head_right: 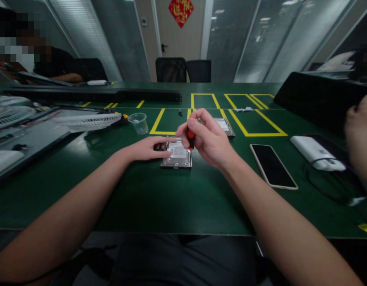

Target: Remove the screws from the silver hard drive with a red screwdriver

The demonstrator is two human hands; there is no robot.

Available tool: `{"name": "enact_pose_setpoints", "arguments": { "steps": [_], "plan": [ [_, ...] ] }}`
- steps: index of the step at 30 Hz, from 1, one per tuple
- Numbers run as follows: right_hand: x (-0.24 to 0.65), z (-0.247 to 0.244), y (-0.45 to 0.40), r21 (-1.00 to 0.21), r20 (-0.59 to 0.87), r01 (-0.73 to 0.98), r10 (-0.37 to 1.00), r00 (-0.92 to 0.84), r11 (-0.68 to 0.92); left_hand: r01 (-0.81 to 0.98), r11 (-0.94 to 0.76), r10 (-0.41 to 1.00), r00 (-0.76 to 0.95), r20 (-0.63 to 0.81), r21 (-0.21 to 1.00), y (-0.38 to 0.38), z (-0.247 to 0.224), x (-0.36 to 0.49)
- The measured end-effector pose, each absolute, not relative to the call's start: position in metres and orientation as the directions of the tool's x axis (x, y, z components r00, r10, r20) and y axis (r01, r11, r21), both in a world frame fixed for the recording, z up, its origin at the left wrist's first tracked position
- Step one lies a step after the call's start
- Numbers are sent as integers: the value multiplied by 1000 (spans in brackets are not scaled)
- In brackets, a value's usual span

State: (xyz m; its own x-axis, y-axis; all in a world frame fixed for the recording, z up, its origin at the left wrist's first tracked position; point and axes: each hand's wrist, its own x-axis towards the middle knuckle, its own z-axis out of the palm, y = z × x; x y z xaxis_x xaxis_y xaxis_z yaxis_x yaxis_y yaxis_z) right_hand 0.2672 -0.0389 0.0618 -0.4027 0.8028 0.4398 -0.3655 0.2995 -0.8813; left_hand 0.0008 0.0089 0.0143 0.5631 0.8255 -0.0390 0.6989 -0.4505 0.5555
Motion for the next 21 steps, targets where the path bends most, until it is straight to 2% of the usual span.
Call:
{"name": "enact_pose_setpoints", "arguments": {
  "steps": [21],
  "plan": [
    [269,61,-36,-891,416,-357,817,-400,279,695,-457,822,569,-36,555,10,13,0]
  ]
}}
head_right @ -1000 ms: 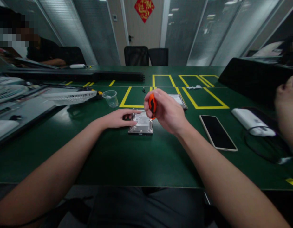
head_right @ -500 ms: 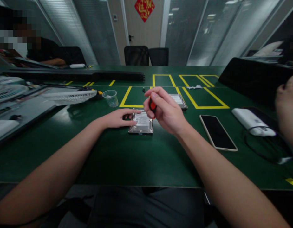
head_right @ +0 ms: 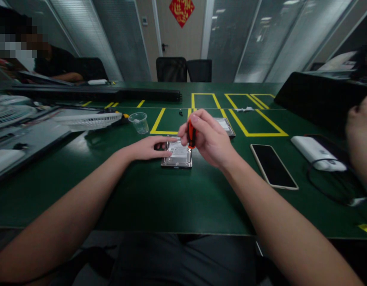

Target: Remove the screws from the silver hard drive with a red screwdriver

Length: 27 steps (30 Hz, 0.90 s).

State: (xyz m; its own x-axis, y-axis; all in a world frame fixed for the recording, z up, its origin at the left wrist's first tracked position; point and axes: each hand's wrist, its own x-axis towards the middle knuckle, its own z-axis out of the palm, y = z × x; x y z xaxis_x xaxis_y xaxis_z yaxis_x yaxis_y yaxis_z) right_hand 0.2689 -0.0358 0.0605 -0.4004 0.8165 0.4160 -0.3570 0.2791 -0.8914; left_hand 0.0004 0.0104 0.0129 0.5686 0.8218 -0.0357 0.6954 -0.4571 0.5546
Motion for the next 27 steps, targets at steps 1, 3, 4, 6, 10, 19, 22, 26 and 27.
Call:
{"name": "enact_pose_setpoints", "arguments": {
  "steps": [1,3,4,6,10,19,22,26,27],
  "plan": [
    [269,61,-36,-894,414,-346,820,-396,284,695,-459,821,570,-34,553,10,13,0],
    [269,61,-37,-899,410,-327,827,-386,293,698,-462,820,571,-36,547,10,13,0],
    [268,62,-37,-900,408,-322,828,-384,294,702,-460,821,569,-39,544,10,13,0],
    [268,62,-38,-898,413,-326,824,-388,297,707,-456,823,566,-45,540,10,14,0],
    [267,63,-39,-882,445,-354,800,-403,312,714,-441,827,559,-64,544,9,16,1],
    [267,66,-38,-898,401,-352,823,-403,265,717,-442,826,560,-67,539,9,17,0],
    [268,64,-37,-901,398,-344,820,-411,265,712,-450,823,565,-59,539,10,15,-1],
    [268,61,-36,-896,405,-355,822,-401,268,706,-460,821,569,-45,539,11,13,0],
    [268,61,-36,-892,411,-362,823,-393,273,704,-461,820,571,-43,540,11,13,0]
  ]
}}
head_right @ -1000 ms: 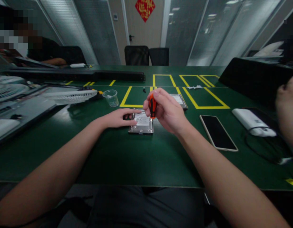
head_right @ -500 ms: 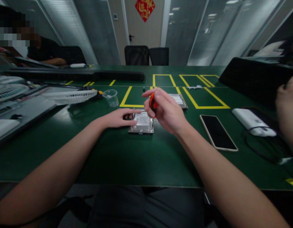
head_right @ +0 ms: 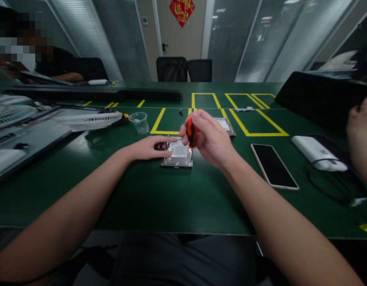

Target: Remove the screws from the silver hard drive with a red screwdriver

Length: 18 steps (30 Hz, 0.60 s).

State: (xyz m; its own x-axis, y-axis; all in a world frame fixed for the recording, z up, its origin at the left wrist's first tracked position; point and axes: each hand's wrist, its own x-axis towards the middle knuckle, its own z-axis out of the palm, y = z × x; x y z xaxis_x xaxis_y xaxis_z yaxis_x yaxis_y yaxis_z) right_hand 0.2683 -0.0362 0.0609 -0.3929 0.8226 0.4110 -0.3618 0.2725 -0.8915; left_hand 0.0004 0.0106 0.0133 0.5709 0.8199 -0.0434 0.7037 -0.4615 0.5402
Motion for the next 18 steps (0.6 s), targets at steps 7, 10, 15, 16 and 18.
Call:
{"name": "enact_pose_setpoints", "arguments": {
  "steps": [7,10,15,16,18],
  "plan": [
    [266,64,-40,-893,412,-337,842,-348,298,704,-454,822,567,-47,547,9,14,0],
    [266,65,-41,-898,401,-338,843,-358,283,702,-452,824,565,-46,550,9,14,-1],
    [266,63,-40,-882,437,-358,817,-377,307,702,-453,820,569,-51,550,9,14,0],
    [266,63,-39,-881,440,-354,815,-376,313,702,-454,821,569,-49,548,9,15,0],
    [266,64,-39,-884,437,-348,818,-374,313,708,-450,825,563,-50,545,9,16,1]
  ]
}}
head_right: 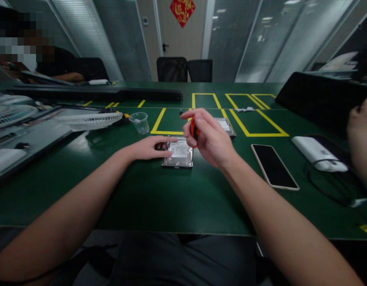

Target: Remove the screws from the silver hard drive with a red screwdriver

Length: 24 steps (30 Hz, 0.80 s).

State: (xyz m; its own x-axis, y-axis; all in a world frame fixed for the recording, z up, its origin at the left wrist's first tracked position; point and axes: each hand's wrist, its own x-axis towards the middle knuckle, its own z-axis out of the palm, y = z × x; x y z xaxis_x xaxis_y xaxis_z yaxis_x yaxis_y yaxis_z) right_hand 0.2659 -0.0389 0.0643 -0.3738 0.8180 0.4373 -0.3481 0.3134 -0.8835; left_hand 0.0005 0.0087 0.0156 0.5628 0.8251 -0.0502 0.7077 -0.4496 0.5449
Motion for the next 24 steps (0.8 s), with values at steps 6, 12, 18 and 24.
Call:
{"name": "enact_pose_setpoints", "arguments": {
  "steps": [6,12,18,24],
  "plan": [
    [266,68,-40,-892,417,-348,820,-392,287,710,-447,824,564,-59,545,8,17,1],
    [267,64,-39,-888,426,-351,820,-384,297,698,-457,822,568,-38,552,9,14,1],
    [267,62,-39,-878,440,-369,816,-375,303,685,-474,812,583,-27,553,12,11,0],
    [267,61,-39,-880,438,-374,805,-401,293,695,-453,818,573,-48,559,9,15,1]
  ]
}}
